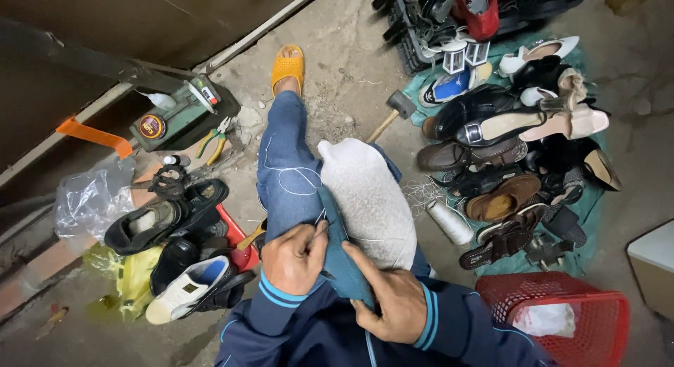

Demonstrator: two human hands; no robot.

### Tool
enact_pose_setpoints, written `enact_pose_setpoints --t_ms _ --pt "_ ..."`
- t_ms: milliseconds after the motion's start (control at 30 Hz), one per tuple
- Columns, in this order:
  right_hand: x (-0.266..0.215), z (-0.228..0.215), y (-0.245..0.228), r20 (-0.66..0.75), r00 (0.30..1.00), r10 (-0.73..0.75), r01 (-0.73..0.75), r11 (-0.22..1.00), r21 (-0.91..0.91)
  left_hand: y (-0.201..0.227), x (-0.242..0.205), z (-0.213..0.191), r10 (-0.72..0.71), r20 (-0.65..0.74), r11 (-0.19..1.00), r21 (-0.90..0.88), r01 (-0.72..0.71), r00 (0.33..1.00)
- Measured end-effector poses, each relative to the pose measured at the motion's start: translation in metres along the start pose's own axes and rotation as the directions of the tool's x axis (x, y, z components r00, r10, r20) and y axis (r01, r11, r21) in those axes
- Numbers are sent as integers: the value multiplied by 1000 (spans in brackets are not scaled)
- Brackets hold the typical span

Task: Hand-sewing a shoe sole to the upper part of a shoe using a needle and thread.

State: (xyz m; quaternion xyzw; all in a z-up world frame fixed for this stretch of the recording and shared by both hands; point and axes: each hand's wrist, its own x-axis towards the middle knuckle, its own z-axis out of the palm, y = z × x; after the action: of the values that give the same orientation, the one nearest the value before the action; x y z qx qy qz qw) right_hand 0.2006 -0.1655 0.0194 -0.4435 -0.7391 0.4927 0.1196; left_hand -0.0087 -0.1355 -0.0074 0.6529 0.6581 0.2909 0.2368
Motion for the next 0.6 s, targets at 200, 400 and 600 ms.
enact_pose_setpoints --t_ms 200,400,600 --pt "-3 -3 4 -76 994 -82 86 995 49 -17 -5 15 -198 20 977 90 196 980" --pt "-18 -11 14 -254 967 18 6 995 95 -10 8 21 -173 32 974 151 167 984" --pt "-30 -3 16 -381 925 -9 46 995 88 -4 12 39 -52 26 997 63 51 998"
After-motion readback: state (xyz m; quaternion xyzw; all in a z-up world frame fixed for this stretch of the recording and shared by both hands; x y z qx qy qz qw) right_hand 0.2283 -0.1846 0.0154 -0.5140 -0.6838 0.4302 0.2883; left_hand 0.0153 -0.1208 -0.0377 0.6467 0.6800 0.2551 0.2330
